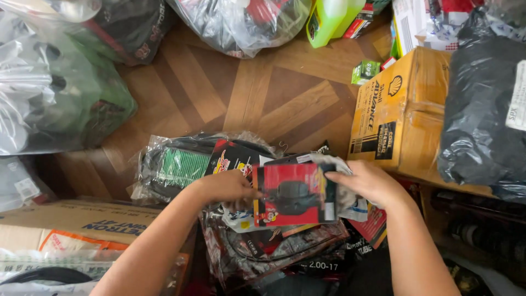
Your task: The person is cleaning and inspecting various motorcycle parts and products, such as brake pads and air filters, using a cloth.
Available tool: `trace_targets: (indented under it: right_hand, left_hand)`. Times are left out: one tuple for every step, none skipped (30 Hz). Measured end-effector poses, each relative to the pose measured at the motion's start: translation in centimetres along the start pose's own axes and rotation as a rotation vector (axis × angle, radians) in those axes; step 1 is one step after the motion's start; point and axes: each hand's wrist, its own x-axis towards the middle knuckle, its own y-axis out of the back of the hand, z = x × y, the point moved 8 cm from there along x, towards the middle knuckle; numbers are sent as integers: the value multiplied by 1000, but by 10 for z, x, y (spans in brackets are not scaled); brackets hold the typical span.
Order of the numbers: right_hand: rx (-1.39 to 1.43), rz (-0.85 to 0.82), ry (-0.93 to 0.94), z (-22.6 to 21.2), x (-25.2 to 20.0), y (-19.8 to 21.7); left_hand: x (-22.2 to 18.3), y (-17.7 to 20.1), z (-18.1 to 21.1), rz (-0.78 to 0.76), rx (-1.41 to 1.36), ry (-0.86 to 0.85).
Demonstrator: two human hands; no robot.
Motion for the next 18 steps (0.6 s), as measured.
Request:
trace_targets:
  right_hand:
    - [-284, 40, 36, -2, 1, 0]
    - [-568, 80, 75, -5, 1, -2]
    - [-567, 74, 79, -9, 3, -12]
    - [-625, 157, 105, -17, 3, -17]
    - [-681, 245, 127, -24, 2, -21]
    - [-679, 243, 128, -11, 13, -38]
    - [-704, 260, 263, -8, 21, -58]
    - [-726, 278, 398, -4, 27, -77]
    - [-726, 282, 402, -9, 19, -90]
    - [-854, 363, 617, -29, 1, -108]
    - [-981, 434, 836, -45, -20, -130]
    - [-985, 433, 840, -46, -26, -133]
    - [-913, 402, 824, -45, -32, -136]
    - [-841, 371, 807, -44, -37, -139]
    - [-841, 373, 810, -35, -38, -142]
    - [-828, 375, 837, -27, -39, -144]
    - [-816, 374, 859, -18, -42, -147]
    - [-816, 372, 857, -10, -42, -150]
  left_hand:
    - [4, 4, -3, 108, 416, -21]
    - [7, 5, -2, 213, 834, -45]
    - [6, 0, 1, 215, 832, -38]
    - [4, -2, 7, 270, 780, -60]
    - [3, -4, 15, 322, 730, -85]
    - [0, -5, 21, 322, 731, -83]
    - [-2, -5, 32, 357, 812, -110]
    - [-5, -5, 43, 393, 893, -138]
    - [-4, -3, 53, 398, 895, -140]
    - [-1, -2, 58, 354, 928, -101]
    - [1, -2, 62, 310, 954, -60]
    - [2, -1, 67, 315, 950, -61]
    - [-1, -1, 81, 393, 1082, -157]
    - [-4, -3, 94, 469, 1212, -255]
    - [1, 0, 93, 472, 1214, -254]
    - [10, -2, 87, 366, 1213, -227]
    - [18, -5, 79, 255, 1206, -198]
    - [20, -4, 77, 253, 1204, -198]
